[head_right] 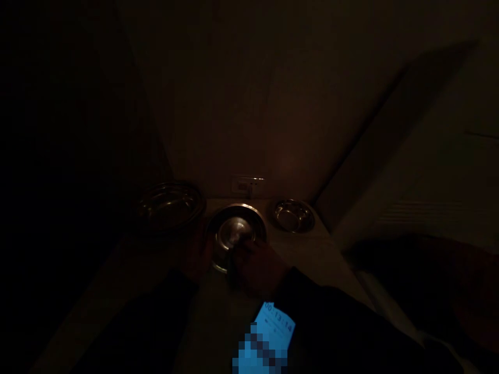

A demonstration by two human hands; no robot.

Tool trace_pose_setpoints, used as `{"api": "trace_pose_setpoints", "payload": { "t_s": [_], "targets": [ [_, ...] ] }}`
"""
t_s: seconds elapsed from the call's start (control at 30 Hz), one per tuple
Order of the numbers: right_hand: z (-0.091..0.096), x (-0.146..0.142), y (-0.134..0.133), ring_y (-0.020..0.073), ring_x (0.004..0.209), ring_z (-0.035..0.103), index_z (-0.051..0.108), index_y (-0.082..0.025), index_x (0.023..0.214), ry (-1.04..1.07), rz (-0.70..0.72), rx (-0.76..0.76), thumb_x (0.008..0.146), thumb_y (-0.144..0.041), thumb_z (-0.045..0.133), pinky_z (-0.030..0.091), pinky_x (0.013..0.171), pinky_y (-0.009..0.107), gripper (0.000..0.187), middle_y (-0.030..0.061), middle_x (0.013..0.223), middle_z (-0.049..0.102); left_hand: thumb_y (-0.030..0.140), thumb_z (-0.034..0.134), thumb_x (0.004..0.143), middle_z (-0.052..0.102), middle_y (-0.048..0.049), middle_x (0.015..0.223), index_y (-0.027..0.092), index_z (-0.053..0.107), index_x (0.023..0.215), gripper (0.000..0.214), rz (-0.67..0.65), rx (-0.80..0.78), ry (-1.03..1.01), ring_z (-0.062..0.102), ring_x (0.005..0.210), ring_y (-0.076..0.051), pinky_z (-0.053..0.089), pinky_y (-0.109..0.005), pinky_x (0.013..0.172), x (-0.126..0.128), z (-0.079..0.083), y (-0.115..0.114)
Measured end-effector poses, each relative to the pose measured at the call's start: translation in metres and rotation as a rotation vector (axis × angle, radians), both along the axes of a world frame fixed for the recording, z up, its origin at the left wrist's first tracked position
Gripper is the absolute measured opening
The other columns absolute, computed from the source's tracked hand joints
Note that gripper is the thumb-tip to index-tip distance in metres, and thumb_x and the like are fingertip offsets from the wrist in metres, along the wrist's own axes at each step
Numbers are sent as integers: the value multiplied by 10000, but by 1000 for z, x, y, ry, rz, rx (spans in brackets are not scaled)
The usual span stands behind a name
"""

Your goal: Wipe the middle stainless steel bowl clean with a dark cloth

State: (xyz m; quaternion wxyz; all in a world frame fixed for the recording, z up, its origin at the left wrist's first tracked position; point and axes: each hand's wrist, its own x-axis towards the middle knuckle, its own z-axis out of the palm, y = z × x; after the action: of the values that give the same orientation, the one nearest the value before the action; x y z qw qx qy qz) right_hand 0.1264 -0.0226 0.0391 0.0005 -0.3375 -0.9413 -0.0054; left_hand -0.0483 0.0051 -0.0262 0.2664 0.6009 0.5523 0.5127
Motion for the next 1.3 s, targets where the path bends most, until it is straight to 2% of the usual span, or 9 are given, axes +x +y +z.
{"api": "trace_pose_setpoints", "payload": {
  "t_s": [0.1, 0.17, 0.33, 0.43, 0.67, 0.8, 0.97, 1.13, 1.3],
  "targets": [
    [4, 7, 0, 300, 1011, 503, 618, -85, 1083, -46, 12, 12, 853, -308, 538, 427, 875, 458, 331, 161, 1055, 644, 250, 398, 877, 575, -111, 1321, 160, 480, 1309, 448, -6, 5, 9, 523, 1238, -224, 418, -397, 1047, 2, 1, -1],
    [0, 1, -2, 287, 1007, 500, 610, -84, 1092, 24, 1, -16, 859, -288, 524, 433, 884, 439, 321, 155, 1052, 644, 257, 388, 883, 585, -116, 1305, 156, 481, 1305, 444, 9, 5, 10, 532, 1227, -227, 424, -400, 1040, 4, 3, -1],
    [-19, -25, -6, 282, 1117, 454, 480, -56, 1271, 254, -66, -25, 854, -271, 532, 401, 988, 431, 472, 160, 1261, 561, 247, 384, 877, 582, -133, 1306, 141, 497, 1283, 435, 37, -19, 13, 514, 1248, -232, 401, -406, 1060, 2, 5, -1],
    [-18, -22, -5, 303, 1139, 455, 479, -56, 1285, 175, -66, -9, 865, -308, 550, 413, 976, 445, 495, 157, 1297, 548, 261, 408, 869, 546, -136, 1350, 144, 497, 1287, 444, 39, -29, 18, 475, 1285, -240, 359, -424, 1091, -2, 4, 0],
    [-11, 5, -1, 308, 1084, 513, 587, -97, 1178, -31, -2, 77, 898, -251, 534, 467, 885, 451, 324, 130, 1220, 616, 252, 420, 863, 585, -86, 1315, 179, 514, 1284, 438, -44, 2, 5, 504, 1259, -218, 382, -390, 1079, -6, 13, 1],
    [-16, -3, 1, 297, 1043, 535, 598, -82, 1156, -20, -11, 109, 903, -211, 519, 492, 843, 426, 294, 144, 1185, 630, 327, 492, 847, 547, -120, 1352, 170, 498, 1287, 467, 44, -72, -44, 483, 1277, -246, 386, -413, 1069, -5, 17, -1],
    [-18, -13, 7, 285, 1046, 538, 577, -68, 1176, 101, -56, 84, 902, -269, 541, 478, 890, 421, 342, 145, 1155, 639, 360, 512, 843, 537, -156, 1344, 152, 392, 1362, 572, -31, -68, -29, 493, 1264, -265, 384, -442, 1062, 5, 4, -4],
    [-23, -22, 5, 287, 1105, 513, 541, -76, 1226, 169, -105, 70, 891, -281, 554, 456, 926, 427, 392, 154, 1207, 612, 281, 417, 874, 492, -171, 1386, 129, 349, 1388, 540, 7, 0, 6, 473, 1283, -253, 383, -434, 1065, 9, -6, -3],
    [-16, -12, 2, 309, 1099, 502, 559, -96, 1217, 65, -87, 41, 882, -352, 566, 446, 909, 466, 422, 139, 1237, 600, 273, 394, 888, 474, -160, 1408, 148, 345, 1398, 528, 25, -27, 47, 441, 1310, -262, 356, -461, 1082, 3, -6, -1]
  ]
}}
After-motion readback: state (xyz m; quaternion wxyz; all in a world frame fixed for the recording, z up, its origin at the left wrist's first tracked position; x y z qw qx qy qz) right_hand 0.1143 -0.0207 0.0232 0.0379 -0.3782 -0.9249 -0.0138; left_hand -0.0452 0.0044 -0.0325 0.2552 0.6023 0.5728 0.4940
